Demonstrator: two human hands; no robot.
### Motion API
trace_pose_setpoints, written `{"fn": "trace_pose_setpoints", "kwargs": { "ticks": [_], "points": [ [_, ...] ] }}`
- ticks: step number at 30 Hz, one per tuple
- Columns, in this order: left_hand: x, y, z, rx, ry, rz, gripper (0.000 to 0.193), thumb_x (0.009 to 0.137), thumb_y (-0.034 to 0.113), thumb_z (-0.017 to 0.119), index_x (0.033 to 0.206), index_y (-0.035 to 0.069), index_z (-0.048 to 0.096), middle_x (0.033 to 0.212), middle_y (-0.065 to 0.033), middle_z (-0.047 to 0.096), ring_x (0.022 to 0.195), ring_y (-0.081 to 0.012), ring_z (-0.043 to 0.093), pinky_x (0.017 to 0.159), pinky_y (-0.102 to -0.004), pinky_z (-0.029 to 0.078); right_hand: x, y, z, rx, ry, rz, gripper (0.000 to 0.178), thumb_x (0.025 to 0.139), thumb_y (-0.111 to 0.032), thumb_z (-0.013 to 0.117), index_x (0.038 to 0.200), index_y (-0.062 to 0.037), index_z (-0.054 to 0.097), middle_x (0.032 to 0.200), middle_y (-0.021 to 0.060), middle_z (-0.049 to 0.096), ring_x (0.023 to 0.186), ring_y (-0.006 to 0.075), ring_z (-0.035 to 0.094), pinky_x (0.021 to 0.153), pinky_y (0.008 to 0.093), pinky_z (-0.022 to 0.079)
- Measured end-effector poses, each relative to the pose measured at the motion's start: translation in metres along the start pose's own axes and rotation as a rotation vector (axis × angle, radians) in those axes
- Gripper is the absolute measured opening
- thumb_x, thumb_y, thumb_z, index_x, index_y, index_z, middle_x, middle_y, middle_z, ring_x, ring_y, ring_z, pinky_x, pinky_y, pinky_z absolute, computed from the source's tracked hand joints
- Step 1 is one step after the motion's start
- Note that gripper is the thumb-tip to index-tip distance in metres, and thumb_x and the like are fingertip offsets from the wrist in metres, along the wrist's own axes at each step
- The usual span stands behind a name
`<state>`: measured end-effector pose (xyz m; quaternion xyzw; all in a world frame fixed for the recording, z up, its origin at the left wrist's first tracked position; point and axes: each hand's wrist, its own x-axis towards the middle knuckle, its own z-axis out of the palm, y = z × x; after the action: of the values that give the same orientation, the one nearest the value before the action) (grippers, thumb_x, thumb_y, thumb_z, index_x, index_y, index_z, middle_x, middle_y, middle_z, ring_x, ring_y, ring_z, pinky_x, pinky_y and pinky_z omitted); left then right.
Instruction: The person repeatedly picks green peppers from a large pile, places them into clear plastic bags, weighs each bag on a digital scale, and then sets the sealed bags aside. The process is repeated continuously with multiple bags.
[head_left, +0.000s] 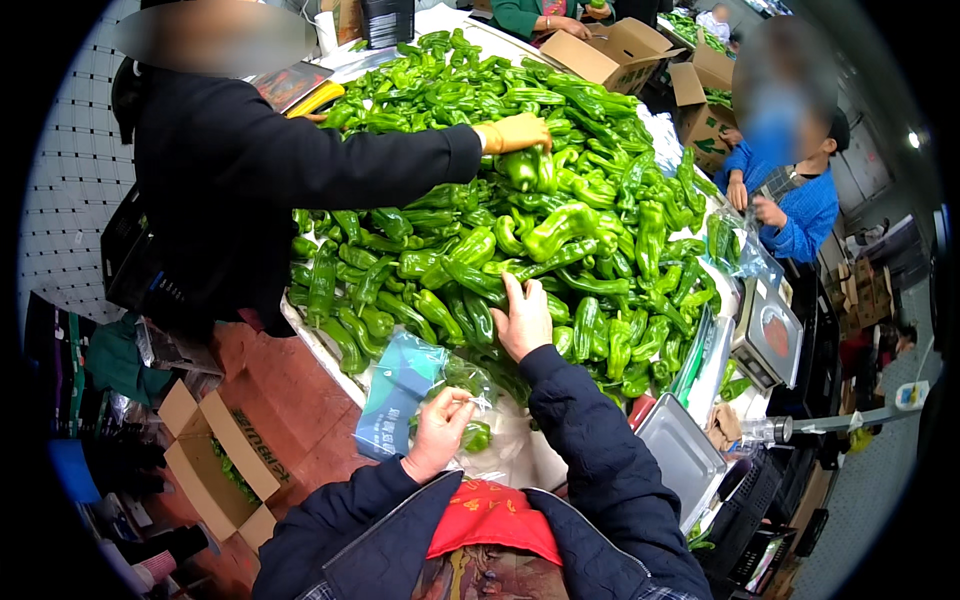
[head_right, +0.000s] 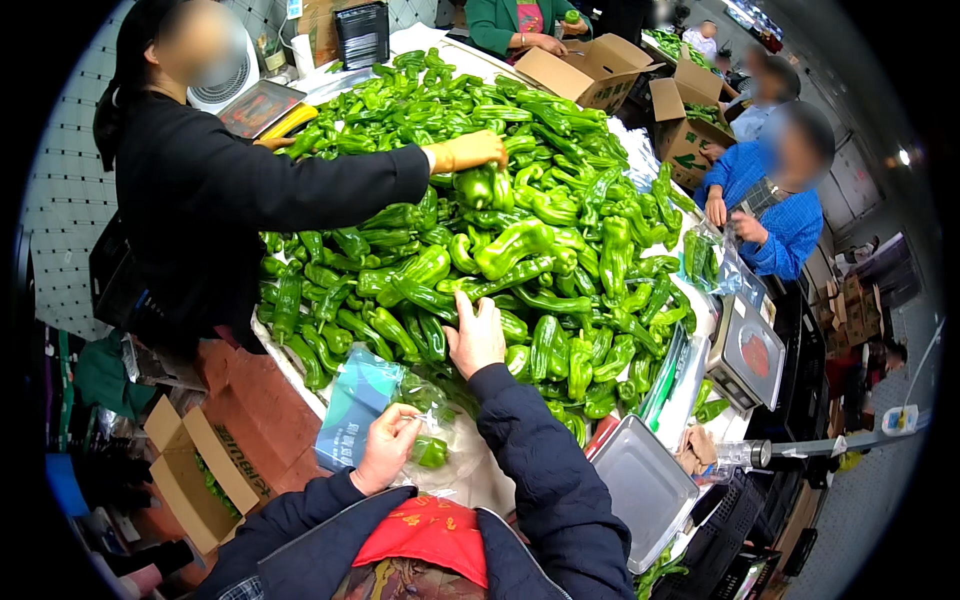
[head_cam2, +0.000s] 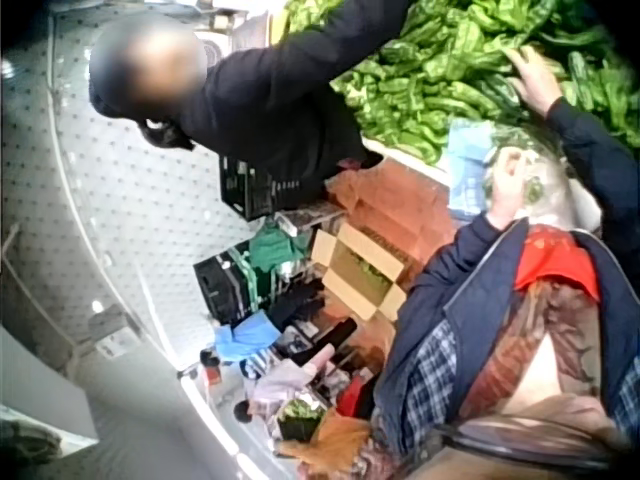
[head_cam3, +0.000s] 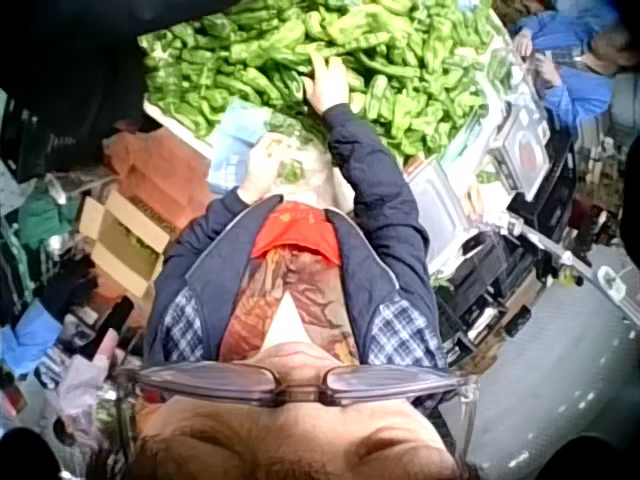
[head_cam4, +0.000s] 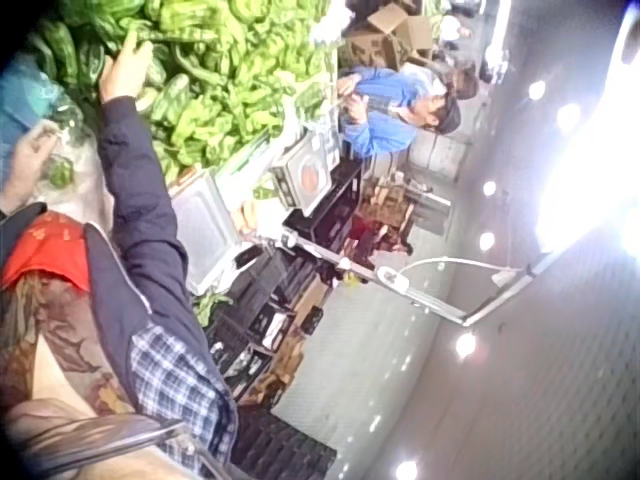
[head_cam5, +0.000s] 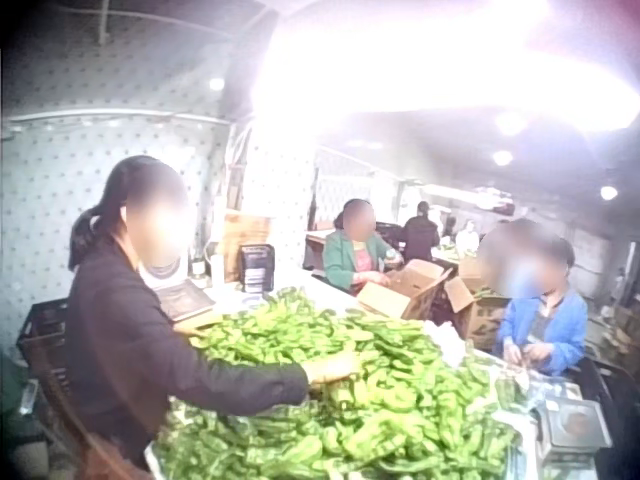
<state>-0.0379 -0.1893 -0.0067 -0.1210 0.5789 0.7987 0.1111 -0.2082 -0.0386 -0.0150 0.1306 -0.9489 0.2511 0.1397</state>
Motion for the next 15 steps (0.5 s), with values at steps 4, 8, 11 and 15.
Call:
{"fn": "trace_pose_setpoints", "kwargs": {
  "ticks": [4, 8, 11, 15],
  "points": [
    [0.002, -0.007, -0.007, 0.127, -0.056, 0.074, 0.007, 0.097, 0.007, 0.061, 0.103, 0.004, 0.059, 0.073, 0.0047, 0.056, 0.063, -0.0025, 0.045, 0.055, -0.0208, 0.035, -0.003, 0.004, -0.016, 0.027, 0.054, -0.052, 0.045, 0.077, -0.016, 0.076, 0.118, -0.0056, 0.06, 0.097, 0.0152, 0.056, 0.091, 0.0339, 0.057, 0.081, 0.0415, 0.049],
    [0.006, -0.021, -0.012, 0.315, -0.048, 0.319, 0.007, 0.097, 0.009, 0.063, 0.094, 0.003, 0.06, 0.072, 0.007, 0.056, 0.063, 0.0008, 0.042, 0.054, -0.0195, 0.033, -0.048, 0.019, -0.064, 0.651, -0.236, 0.23, 0.028, 0.089, -0.017, 0.068, 0.112, -0.0007, 0.064, 0.085, 0.0125, 0.066, 0.068, 0.0205, 0.063, 0.065, 0.0335, 0.05],
    [0.007, -0.017, -0.006, 0.287, -0.001, 0.338, 0.014, 0.097, 0.011, 0.063, 0.086, 0.002, 0.061, 0.072, 0.0064, 0.055, 0.063, 0.0004, 0.043, 0.055, -0.02, 0.034, -0.098, 0.019, -0.128, 1.057, -0.456, 0.442, 0.03, 0.093, -0.016, 0.058, 0.118, -0.001, 0.064, 0.075, 0.0001, 0.06, 0.059, 0.0081, 0.053, 0.054, 0.0249, 0.042],
    [-0.002, -0.007, 0.003, 0.375, -0.033, 0.36, 0.018, 0.098, 0.012, 0.061, 0.083, 0.002, 0.06, 0.071, 0.0064, 0.053, 0.064, 0.0006, 0.042, 0.054, -0.0203, 0.034, -0.162, 0.029, -0.166, 1.026, -0.703, 0.549, 0.032, 0.095, -0.017, 0.058, 0.123, -0.0046, 0.066, 0.076, 0.0, 0.063, 0.06, 0.0067, 0.053, 0.055, 0.0232, 0.042]
  ]
}}
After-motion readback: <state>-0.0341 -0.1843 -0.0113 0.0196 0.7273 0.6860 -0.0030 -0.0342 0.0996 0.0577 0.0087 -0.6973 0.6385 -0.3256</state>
